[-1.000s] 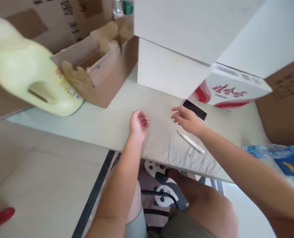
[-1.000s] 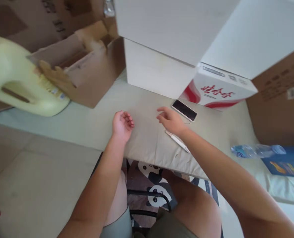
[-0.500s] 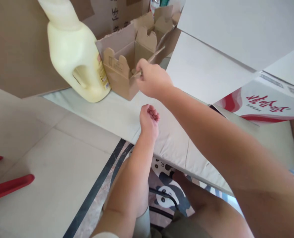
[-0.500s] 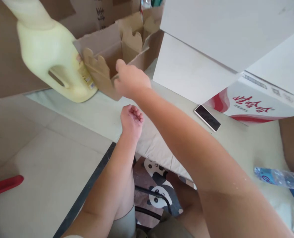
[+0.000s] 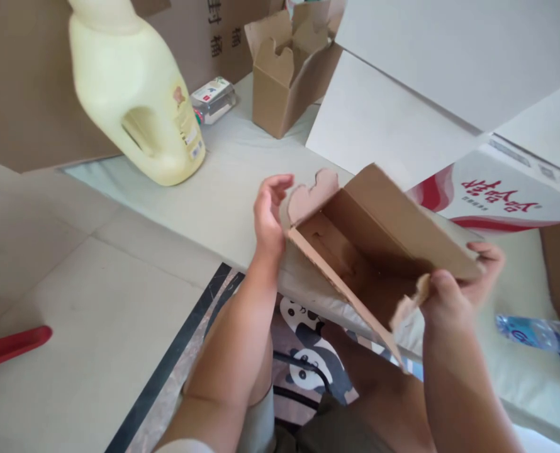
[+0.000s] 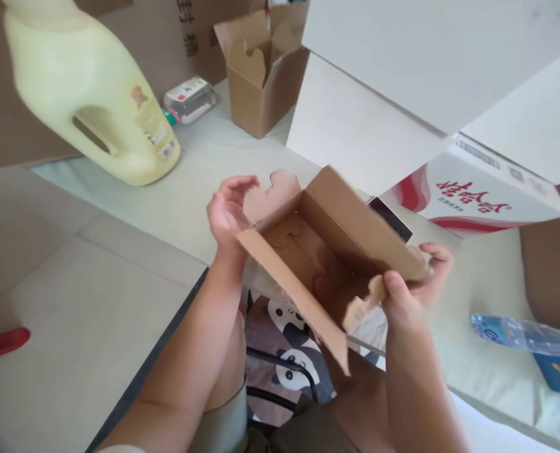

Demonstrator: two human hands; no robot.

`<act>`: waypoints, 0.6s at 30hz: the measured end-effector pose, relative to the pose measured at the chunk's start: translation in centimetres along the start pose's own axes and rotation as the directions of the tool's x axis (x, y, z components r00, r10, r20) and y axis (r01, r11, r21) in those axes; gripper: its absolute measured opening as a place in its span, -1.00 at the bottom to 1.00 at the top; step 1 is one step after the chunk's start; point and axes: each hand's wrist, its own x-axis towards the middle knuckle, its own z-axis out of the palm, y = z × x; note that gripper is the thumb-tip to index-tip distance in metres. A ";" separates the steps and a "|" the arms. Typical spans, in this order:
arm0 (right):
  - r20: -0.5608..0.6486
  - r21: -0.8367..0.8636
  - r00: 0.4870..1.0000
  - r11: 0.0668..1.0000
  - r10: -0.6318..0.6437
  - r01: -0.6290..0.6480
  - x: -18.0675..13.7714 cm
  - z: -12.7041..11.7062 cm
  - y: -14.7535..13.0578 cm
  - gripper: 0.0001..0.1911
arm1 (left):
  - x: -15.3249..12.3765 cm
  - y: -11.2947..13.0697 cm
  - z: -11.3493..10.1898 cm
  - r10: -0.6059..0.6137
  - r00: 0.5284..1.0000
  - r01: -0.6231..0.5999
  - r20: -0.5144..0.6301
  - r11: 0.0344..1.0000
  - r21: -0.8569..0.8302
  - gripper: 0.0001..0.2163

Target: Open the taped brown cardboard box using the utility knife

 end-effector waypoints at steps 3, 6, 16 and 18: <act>-0.029 0.032 1.000 0.999 -0.010 0.011 -1.2 -1.6 1.3 -0.47 | -1.6 -0.4 1.6 -0.125 0.940 0.144 0.319 0.989 -0.039 -0.47; -0.099 0.050 0.982 0.987 0.158 -0.154 -1.8 -2.0 2.5 -0.65 | -2.8 -0.5 2.3 -0.236 0.884 0.245 0.404 0.969 0.030 -0.46; 0.094 0.145 0.995 0.989 -0.044 0.030 -2.7 -4.7 5.0 -0.46 | -4.1 -1.9 3.8 -0.168 0.974 0.121 0.151 0.953 0.277 -0.82; 0.073 0.147 0.996 0.988 -0.060 0.049 -3.0 -4.7 5.2 -0.45 | -4.2 -1.9 4.0 -0.120 0.961 0.030 0.250 0.941 0.338 -0.83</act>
